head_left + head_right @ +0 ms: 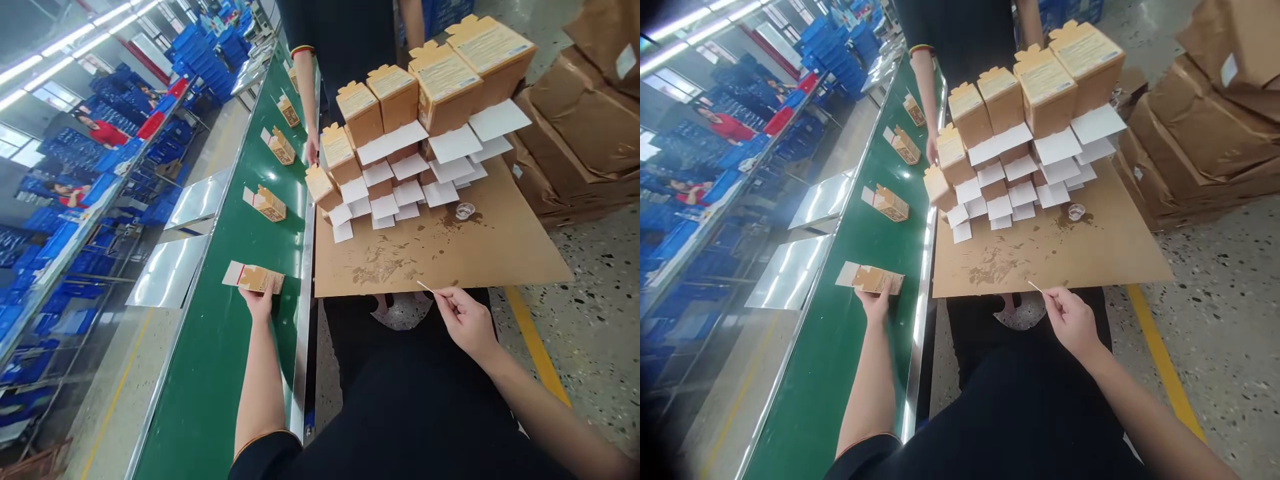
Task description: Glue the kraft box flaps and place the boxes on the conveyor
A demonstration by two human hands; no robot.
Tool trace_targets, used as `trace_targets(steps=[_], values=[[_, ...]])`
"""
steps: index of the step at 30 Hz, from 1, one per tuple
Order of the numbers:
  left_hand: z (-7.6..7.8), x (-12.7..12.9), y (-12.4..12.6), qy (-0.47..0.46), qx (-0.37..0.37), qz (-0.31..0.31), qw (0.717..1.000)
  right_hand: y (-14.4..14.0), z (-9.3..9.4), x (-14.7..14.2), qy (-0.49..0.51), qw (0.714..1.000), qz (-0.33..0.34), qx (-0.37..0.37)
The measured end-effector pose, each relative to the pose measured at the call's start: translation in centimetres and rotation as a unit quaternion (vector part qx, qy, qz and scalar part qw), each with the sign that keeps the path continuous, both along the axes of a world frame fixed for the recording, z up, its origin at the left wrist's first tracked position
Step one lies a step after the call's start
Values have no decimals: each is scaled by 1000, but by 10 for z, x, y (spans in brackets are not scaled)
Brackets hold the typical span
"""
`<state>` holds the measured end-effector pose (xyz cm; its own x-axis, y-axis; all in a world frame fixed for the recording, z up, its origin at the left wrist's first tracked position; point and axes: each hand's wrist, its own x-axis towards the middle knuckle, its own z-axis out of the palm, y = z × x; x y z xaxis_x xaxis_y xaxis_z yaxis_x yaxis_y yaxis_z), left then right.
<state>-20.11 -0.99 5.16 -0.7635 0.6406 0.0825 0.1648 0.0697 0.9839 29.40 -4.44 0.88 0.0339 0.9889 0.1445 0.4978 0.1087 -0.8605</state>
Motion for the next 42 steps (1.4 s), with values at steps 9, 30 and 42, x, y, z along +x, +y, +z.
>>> trace_targets(steps=[9, 30, 42], values=[[15, 34, -16, 190, 104, 176, 960, 6, 10, 32, 8, 994, -102, 34], [43, 132, 206, -199, 42, -189, 961, 143, 71, 79, -308, 948, -75, -41], [-22, 167, 49, -175, -3, -329, 928, 179, 67, 86, -366, 930, 20, -1]])
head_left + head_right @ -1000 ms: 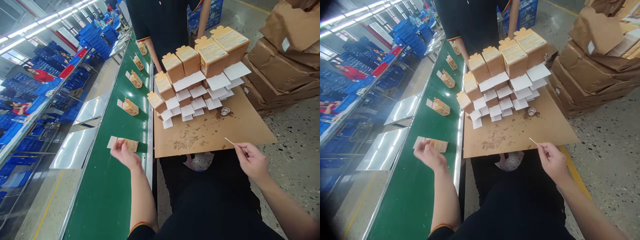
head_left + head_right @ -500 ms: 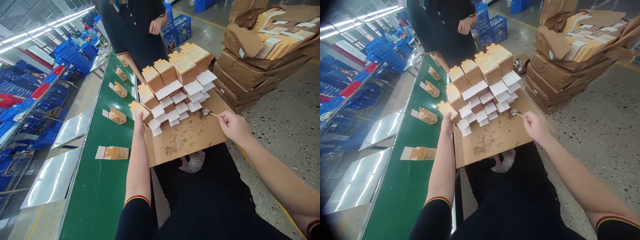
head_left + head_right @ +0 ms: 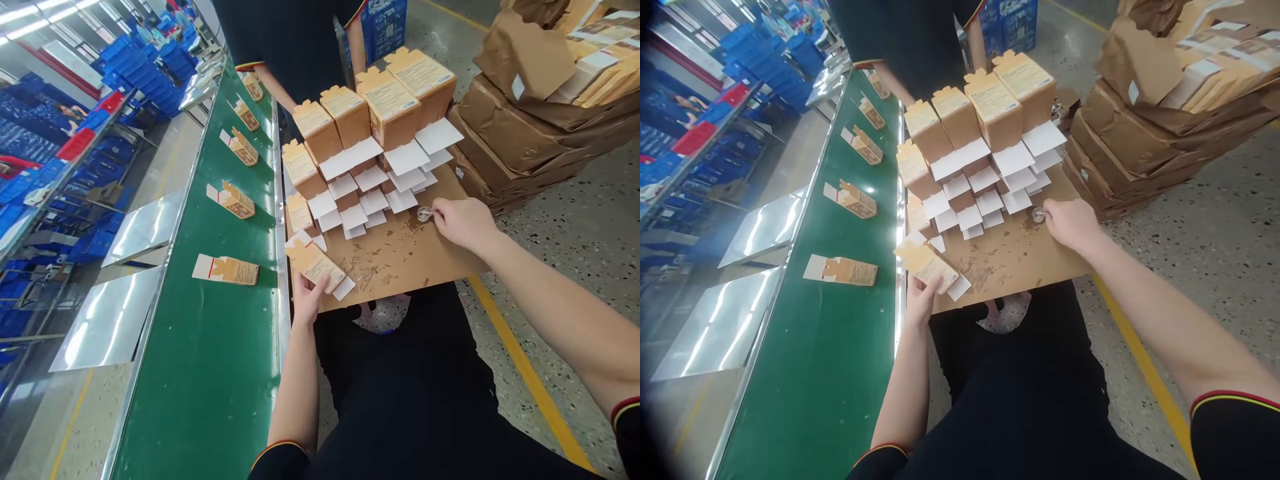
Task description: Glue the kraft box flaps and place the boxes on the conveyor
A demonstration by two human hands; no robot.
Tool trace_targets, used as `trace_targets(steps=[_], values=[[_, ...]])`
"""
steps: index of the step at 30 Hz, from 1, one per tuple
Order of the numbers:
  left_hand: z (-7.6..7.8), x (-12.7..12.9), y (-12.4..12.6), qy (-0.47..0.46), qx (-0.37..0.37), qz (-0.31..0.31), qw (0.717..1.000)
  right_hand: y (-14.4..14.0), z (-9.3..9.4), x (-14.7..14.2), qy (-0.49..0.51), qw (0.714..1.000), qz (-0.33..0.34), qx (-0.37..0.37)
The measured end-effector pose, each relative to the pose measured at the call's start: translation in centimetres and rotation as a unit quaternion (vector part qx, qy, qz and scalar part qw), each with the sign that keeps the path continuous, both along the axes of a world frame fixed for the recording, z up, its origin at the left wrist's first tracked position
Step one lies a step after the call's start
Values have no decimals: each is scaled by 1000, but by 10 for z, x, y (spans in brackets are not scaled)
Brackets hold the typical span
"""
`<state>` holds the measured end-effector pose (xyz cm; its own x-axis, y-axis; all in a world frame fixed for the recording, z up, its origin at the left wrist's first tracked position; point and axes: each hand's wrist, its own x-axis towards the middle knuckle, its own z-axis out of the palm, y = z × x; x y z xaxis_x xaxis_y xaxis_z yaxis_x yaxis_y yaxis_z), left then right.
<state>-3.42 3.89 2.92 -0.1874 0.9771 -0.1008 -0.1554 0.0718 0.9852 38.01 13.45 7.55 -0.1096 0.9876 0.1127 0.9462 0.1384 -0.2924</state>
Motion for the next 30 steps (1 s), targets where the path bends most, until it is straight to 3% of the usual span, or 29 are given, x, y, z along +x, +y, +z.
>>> trace_targets(steps=[3, 8, 11, 13, 19, 23, 30], values=[[-10, 5, -7, 41, 17, -8, 999, -46, -13, -23, 118, 993, 10, 29], [-15, 2, -12, 66, 21, -7, 998, -133, -53, -121, 239, 958, 149, 58], [-17, 1, -12, 71, 18, -17, 997, -148, -74, -171, 239, 950, 188, 68], [-19, 2, -13, 77, 20, -19, 997, -146, -83, -188, 214, 953, 201, 71], [-27, 8, -19, 90, 13, -30, 995, -134, -88, -178, 157, 964, 187, 105], [-29, 12, -24, 124, 21, -15, 992, -140, -81, -154, 210, 959, 147, 118], [-24, 19, -34, 184, 25, 34, 982, -169, -68, -128, 279, 955, 76, 69]])
